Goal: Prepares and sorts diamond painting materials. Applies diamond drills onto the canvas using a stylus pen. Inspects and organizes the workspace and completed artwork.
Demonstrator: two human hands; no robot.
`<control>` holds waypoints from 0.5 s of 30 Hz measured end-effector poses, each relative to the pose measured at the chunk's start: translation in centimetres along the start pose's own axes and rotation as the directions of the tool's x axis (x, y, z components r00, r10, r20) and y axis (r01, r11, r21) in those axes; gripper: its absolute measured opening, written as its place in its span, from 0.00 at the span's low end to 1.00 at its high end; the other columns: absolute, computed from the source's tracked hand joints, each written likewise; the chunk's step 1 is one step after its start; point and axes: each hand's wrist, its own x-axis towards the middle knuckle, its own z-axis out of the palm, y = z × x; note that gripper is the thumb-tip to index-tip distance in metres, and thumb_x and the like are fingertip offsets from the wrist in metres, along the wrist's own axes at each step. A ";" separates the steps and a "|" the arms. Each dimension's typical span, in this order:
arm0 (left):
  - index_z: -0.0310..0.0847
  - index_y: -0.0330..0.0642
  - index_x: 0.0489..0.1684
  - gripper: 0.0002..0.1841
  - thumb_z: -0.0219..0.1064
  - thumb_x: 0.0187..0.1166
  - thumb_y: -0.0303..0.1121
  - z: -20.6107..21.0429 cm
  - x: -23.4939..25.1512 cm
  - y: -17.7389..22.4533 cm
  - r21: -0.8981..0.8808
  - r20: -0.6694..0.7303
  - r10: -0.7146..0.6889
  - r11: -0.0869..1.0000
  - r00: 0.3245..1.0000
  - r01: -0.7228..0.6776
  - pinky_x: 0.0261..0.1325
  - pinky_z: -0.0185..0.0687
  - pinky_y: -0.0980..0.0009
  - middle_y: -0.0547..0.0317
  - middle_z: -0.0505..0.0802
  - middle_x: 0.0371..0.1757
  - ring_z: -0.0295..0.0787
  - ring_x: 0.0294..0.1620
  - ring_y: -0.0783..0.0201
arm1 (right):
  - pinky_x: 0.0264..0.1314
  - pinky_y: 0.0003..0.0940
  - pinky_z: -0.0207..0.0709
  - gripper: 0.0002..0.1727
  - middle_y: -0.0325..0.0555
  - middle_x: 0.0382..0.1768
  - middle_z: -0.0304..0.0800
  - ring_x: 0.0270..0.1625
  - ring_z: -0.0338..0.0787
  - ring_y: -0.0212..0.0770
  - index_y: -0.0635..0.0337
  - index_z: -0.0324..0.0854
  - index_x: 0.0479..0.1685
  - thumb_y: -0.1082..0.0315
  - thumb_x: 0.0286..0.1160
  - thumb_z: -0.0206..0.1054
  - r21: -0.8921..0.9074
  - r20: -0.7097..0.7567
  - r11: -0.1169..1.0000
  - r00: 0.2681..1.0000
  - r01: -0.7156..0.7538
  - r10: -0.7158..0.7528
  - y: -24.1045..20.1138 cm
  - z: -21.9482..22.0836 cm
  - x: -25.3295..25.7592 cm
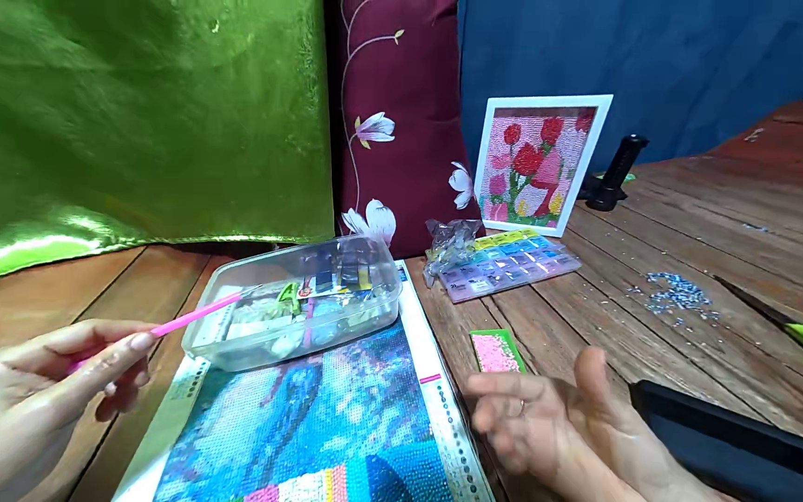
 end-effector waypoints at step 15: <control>0.82 0.36 0.39 0.11 0.52 0.80 0.17 0.2 -0.1 1.0 -0.001 -0.032 -0.039 0.999 0.999 0.039 0.20 0.76 0.87 0.75 0.86 0.18 0.80 0.15 0.82 | 0.24 0.27 0.57 0.28 0.38 0.15 0.57 0.19 0.62 0.37 0.51 0.62 0.18 0.48 0.85 0.65 -0.599 0.684 -0.798 0.564 0.072 -0.462 -3.1 0.2 -0.4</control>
